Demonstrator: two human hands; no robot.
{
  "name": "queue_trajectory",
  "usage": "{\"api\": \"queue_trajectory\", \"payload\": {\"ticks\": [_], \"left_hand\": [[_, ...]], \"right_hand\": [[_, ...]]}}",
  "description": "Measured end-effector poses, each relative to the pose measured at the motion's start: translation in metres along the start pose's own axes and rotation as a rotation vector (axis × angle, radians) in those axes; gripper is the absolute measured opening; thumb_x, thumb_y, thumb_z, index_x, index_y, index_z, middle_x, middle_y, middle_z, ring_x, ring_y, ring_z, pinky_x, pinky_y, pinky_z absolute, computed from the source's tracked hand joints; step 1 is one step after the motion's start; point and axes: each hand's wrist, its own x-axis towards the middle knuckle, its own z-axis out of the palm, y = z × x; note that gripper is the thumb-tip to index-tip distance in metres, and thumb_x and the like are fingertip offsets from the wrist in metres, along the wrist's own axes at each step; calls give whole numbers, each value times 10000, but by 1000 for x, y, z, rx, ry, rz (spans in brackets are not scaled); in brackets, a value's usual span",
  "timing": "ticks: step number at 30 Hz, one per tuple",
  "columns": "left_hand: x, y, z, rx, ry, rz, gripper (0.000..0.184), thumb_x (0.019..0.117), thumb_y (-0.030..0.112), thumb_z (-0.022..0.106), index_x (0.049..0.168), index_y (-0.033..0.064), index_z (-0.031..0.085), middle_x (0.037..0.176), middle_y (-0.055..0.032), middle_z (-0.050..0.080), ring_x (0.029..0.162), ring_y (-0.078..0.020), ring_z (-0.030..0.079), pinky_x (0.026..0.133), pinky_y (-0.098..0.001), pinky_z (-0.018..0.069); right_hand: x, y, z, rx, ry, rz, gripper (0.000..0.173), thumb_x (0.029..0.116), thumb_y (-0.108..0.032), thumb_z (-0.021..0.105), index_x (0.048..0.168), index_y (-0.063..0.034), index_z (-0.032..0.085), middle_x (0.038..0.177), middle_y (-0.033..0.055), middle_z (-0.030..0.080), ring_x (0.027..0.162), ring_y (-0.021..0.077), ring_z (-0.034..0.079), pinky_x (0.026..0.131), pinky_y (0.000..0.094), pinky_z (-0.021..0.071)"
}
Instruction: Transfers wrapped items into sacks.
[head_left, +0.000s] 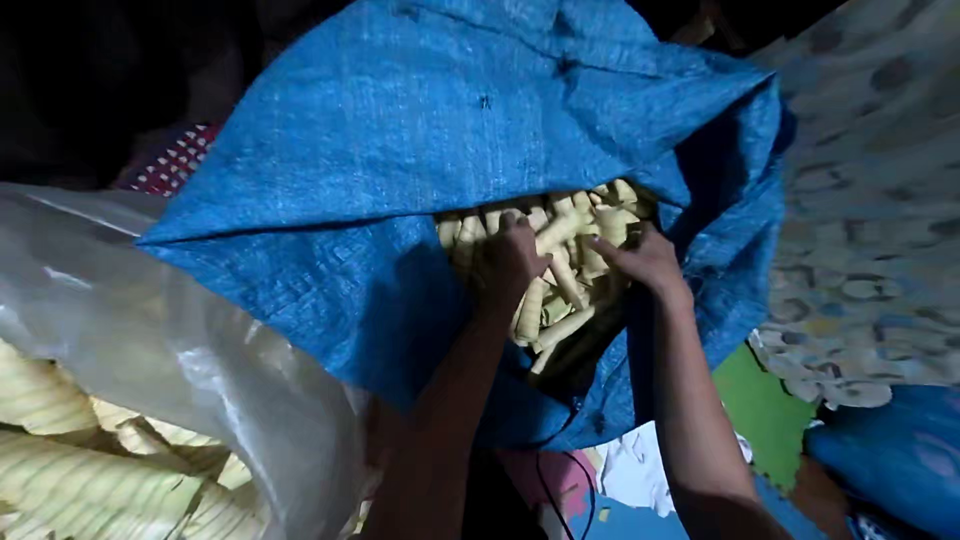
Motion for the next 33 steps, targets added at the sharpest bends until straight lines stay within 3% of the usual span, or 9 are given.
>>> {"api": "queue_trajectory", "payload": {"ticks": [3,6,10,15,18,21,23,27,33], "left_hand": [[-18,2,3,-302,42,-225,596,1003,401,630,1338,-88,567,1312,-295,610,1254,-411,593,1055,-560,469],[-21,4,-4,-431,16,-405,695,987,524,623,1329,-79,577,1316,-290,611,1290,-398,569,1080,-554,442],[-26,-17,46,-608,140,-282,720,894,544,731,1345,5,572,1234,-280,643,1138,-441,632,924,-622,522],[-58,-17,10,-842,-161,-408,926,775,372,886,1486,-16,437,1446,-256,523,1341,-382,505,1102,-555,435],[-107,-13,-11,-921,-152,-271,826,753,173,900,1448,23,480,1320,-211,611,1182,-299,618,986,-481,536],[-149,-9,-26,-1005,35,-119,689,723,93,908,1319,2,573,1111,-137,695,996,-174,692,886,-369,598],[-179,-8,-43,-1029,171,-81,577,713,89,903,1214,16,628,963,-63,727,858,-110,711,780,-319,622],[-245,-26,-86,-1088,463,-62,543,704,67,884,1188,38,638,958,-17,726,868,-81,700,778,-295,611],[-397,-82,-158,-1191,1115,-214,665,789,5,806,1336,107,442,1045,33,715,912,-85,724,799,-301,639]], "right_hand": [[9,-24,2,-9,-150,-14,872,813,-520,834,1424,22,529,1319,326,593,1257,496,553,1045,696,412],[15,-28,35,221,-211,-1,853,831,-425,846,1454,25,476,1368,311,562,1281,452,544,1069,641,431],[-11,-23,70,669,-224,145,741,818,-367,821,1446,-136,501,1227,150,659,1038,270,660,841,487,570],[-55,-5,60,983,-395,281,386,955,-138,643,1306,-35,519,947,106,696,810,174,701,720,348,617],[-103,3,50,1046,-348,59,514,786,-19,679,1269,-6,502,941,53,713,820,136,721,742,319,637],[-137,5,42,1004,-136,-289,771,658,-123,837,1339,4,498,1064,15,719,947,113,718,838,317,633],[-153,2,37,1022,71,-481,886,682,-169,869,1409,46,409,1193,49,695,1077,154,694,933,355,608],[-182,-35,22,1168,342,-619,952,750,-141,831,1469,71,244,1287,97,647,1167,205,661,991,398,580],[-283,-151,40,1268,27,-870,950,775,-157,844,1491,-31,233,1315,37,649,1157,160,670,953,361,596]]}}
